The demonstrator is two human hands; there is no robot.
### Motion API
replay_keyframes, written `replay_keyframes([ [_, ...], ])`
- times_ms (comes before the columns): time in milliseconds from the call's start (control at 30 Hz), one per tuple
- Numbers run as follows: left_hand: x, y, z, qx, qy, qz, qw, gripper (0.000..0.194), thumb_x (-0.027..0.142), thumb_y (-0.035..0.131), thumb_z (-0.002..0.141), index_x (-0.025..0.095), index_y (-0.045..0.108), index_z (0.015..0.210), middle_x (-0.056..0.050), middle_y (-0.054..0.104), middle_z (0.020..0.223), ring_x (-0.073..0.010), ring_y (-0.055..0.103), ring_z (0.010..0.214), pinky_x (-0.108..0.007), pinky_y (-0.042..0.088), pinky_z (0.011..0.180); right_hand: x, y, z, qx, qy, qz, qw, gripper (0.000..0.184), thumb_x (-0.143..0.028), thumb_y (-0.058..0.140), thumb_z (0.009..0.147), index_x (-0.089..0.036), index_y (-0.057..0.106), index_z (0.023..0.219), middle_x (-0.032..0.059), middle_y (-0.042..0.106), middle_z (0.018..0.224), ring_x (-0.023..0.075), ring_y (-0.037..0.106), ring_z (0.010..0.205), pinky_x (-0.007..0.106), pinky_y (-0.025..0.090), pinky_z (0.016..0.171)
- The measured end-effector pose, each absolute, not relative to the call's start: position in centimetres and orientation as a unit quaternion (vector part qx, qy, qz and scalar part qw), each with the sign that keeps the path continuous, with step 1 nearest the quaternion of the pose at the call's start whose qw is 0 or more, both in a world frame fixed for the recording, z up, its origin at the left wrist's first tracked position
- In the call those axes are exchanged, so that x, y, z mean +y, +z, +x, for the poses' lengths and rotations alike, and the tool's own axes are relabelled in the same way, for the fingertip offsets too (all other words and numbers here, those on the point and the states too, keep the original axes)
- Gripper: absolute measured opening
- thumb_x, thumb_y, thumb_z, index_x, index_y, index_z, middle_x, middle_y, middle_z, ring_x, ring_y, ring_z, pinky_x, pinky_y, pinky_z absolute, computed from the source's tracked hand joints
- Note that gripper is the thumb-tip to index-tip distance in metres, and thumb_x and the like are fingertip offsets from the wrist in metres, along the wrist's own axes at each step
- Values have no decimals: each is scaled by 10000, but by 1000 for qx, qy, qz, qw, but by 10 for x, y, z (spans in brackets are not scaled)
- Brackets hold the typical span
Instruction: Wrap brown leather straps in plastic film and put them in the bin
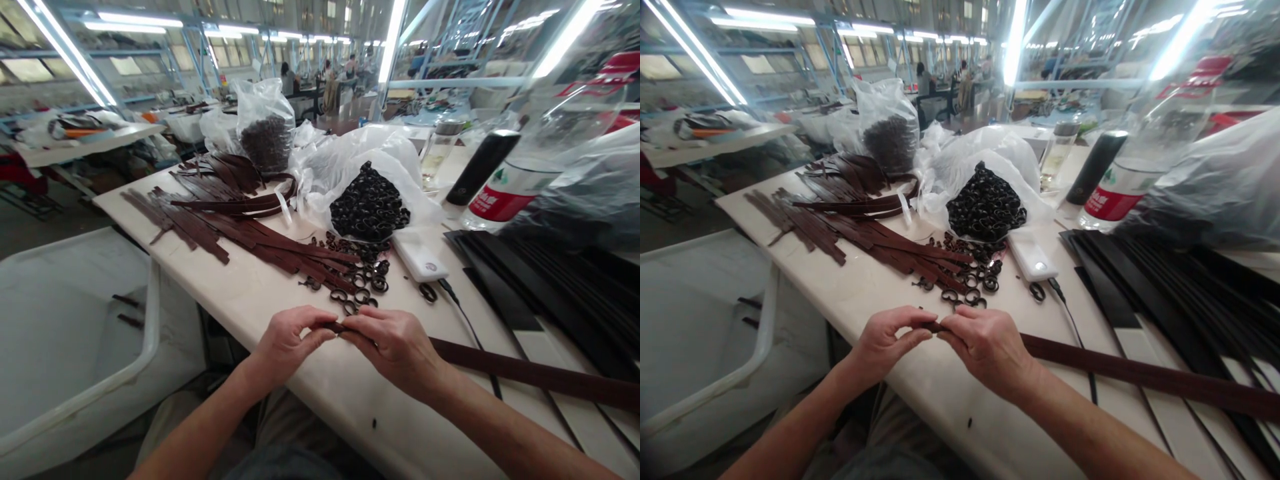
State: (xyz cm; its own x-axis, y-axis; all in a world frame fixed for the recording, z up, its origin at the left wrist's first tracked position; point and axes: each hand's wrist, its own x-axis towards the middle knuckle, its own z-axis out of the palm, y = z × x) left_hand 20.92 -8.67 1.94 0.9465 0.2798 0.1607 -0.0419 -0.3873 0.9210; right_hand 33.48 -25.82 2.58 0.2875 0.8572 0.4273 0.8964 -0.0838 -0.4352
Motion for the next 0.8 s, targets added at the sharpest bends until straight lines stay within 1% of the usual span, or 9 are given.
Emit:
replay_keyframes([
  [133,-84,23,216,-12,174,879,443,144,237,637,854,240,755,936,-67,749,817,-191,673,737,-285,502,728,-259,25,337,-598,-25,-741,305,248,-326,525,970,-193,717,886,14,635,701,131,587,607,245,386,588],
  [233,-78,25,222,-53,162,900,402,148,233,617,866,241,756,916,-58,740,766,-176,656,691,-268,487,679,-259,23,339,-599,-22,-743,299,248,-314,525,968,-192,715,866,9,626,695,130,582,608,248,375,586],
  [367,-52,29,245,-69,63,878,470,162,300,641,849,212,759,916,-47,744,773,-168,655,678,-249,489,642,-260,24,344,-581,-27,-756,300,231,-306,539,957,-194,715,859,9,632,711,130,591,620,242,380,594],
  [433,-31,30,267,-21,77,874,480,201,327,632,848,182,757,908,-43,730,754,-164,641,653,-247,487,621,-259,24,348,-570,-40,-761,306,226,-309,549,949,-195,714,846,9,637,710,131,592,618,240,384,593],
  [467,-19,29,280,7,110,884,454,203,317,623,851,174,758,903,-44,725,765,-163,638,663,-251,489,639,-259,25,349,-567,-44,-762,309,223,-309,553,946,-195,713,841,8,638,708,130,590,615,239,385,591],
  [533,1,27,308,31,175,920,349,181,258,604,853,182,763,895,-51,727,856,-170,643,742,-269,487,734,-259,24,351,-565,-48,-763,309,220,-307,555,945,-196,713,840,6,636,698,128,584,605,238,385,585],
  [633,21,20,347,-16,146,969,196,235,157,548,855,215,768,914,-61,716,1024,-191,634,907,-292,455,861,-259,23,352,-565,-48,-763,310,222,-309,549,947,-200,716,850,10,650,716,128,594,615,235,394,586],
  [700,26,16,366,-53,95,981,159,244,121,553,831,217,770,888,-66,717,1015,-204,621,951,-297,442,885,-260,21,352,-562,-47,-765,312,210,-308,554,945,-205,719,865,13,665,742,130,609,631,232,403,593],
  [800,27,11,384,-67,58,984,156,211,91,583,780,191,767,810,-82,714,888,-225,619,903,-313,441,861,-260,20,353,-554,-43,-770,313,182,-307,570,937,-212,721,899,12,679,775,133,628,660,230,415,608],
])
